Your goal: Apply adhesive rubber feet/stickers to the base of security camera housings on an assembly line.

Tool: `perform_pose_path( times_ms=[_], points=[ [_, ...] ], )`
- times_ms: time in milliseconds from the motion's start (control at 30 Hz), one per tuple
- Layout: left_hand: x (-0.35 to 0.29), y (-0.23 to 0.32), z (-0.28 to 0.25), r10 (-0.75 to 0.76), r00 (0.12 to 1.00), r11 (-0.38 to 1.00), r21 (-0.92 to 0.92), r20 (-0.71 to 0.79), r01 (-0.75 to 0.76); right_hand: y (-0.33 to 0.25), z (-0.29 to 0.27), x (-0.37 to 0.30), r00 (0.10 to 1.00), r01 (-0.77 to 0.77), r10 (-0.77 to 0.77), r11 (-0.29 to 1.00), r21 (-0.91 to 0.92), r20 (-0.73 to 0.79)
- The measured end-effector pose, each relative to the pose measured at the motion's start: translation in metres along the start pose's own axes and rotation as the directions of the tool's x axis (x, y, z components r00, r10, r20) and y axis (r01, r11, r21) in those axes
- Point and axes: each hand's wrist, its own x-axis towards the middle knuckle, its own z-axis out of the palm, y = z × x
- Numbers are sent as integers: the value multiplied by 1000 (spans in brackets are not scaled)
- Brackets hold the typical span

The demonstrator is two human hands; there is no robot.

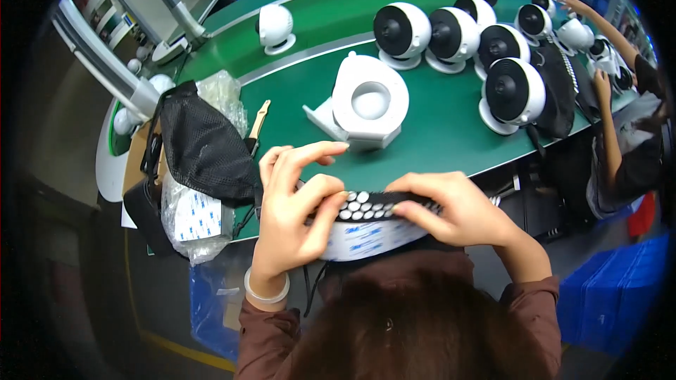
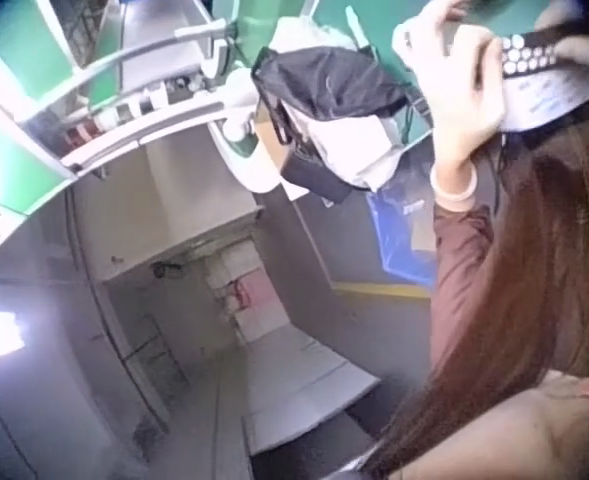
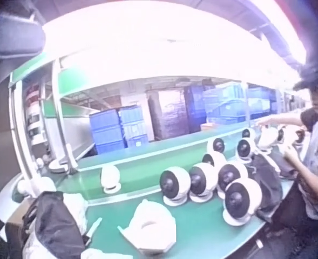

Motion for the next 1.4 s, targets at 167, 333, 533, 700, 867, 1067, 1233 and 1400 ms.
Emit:
perform_pose_path(
  times_ms=[167, 333, 533, 700, 867, 1067, 1233, 1400],
  points=[
    [-2, 4, 15, -43, 996, 997, 69, 84, 38, 8, -8, 9, 998, -5, 1, 998, -67, -59],
    [9, -10, 25, -140, 985, 920, -354, 105, 168, 9, -8, 22, 982, 111, -106, 993, 28, -156],
    [7, -15, 30, -215, 970, 890, -387, 115, 243, 11, -1, 24, 961, 124, -137, 990, -71, -240],
    [4, -12, 34, -207, 974, 906, -359, 87, 225, 12, -2, 23, 980, 71, -65, 997, 22, -190],
    [2, -9, 33, -202, 975, 914, -341, 89, 221, 12, 0, 21, 981, 67, -62, 997, 23, -184],
    [2, -6, 32, -221, 973, 908, -349, 72, 232, 8, 10, 16, 930, 167, -211, 972, -167, -299],
    [3, -8, 33, -200, 979, 917, -342, 45, 203, 10, 6, 21, 955, 117, -128, 992, -55, -269],
    [6, -11, 32, -200, 978, 922, -326, 64, 210, 13, 6, 22, 953, 121, -142, 988, -94, -268]
  ],
)
